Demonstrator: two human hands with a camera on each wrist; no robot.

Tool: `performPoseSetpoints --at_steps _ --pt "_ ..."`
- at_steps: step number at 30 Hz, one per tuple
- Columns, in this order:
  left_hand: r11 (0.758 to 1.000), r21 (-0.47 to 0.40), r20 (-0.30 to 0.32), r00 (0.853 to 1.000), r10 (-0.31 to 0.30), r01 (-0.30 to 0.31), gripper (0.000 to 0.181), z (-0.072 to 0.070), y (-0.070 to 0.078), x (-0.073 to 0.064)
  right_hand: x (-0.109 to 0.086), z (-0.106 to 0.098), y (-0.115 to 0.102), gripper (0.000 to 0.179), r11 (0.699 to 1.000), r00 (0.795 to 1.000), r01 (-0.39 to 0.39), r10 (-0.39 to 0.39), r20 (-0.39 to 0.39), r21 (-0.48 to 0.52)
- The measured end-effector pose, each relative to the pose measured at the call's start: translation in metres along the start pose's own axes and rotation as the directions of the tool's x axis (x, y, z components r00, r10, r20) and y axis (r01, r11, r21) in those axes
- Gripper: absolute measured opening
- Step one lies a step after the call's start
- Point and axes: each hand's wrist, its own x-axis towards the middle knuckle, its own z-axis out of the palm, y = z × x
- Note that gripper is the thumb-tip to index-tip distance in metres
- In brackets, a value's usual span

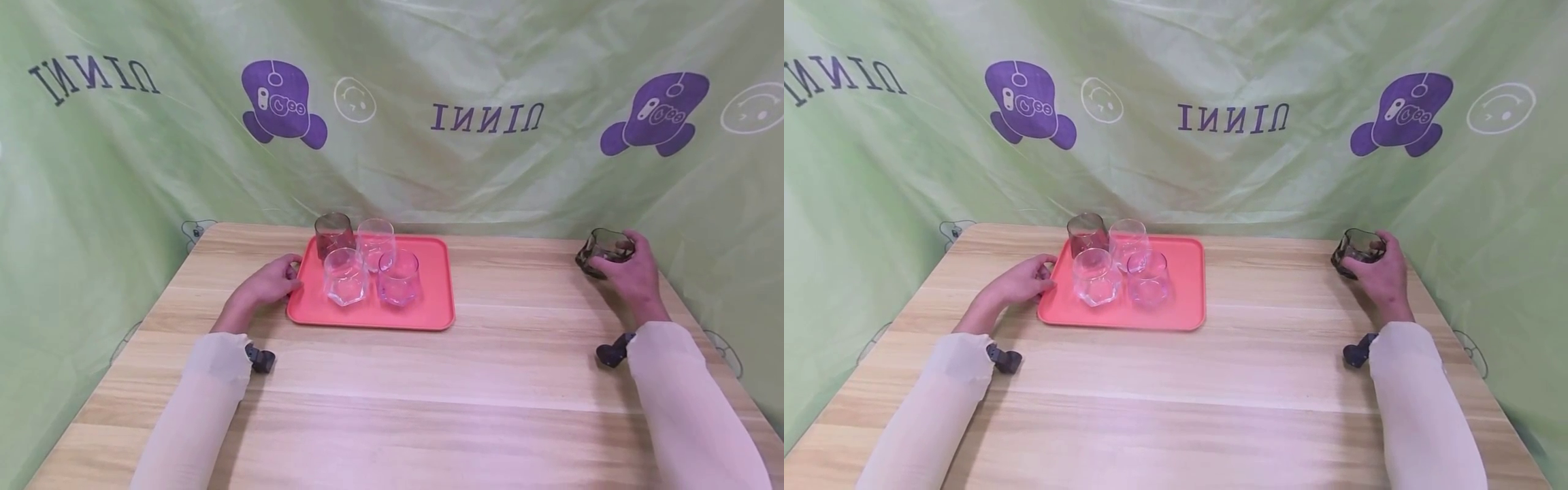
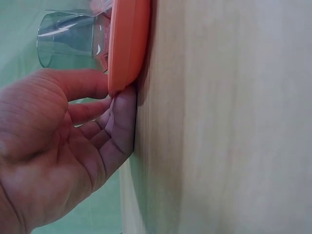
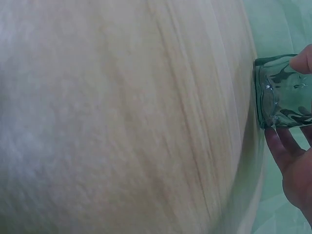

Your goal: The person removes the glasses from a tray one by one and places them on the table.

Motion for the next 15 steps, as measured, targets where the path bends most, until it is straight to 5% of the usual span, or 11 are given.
performPoseSetpoints --at_steps 15 --pt "1.000 0.008 -0.008 1.000 0.004 -0.004 0.052 0.0000 0.0014 -0.0007 -0.0032 -0.0036 -0.0052 0.097 1.000 0.998 -0.018 0.016 0.065 0.026"
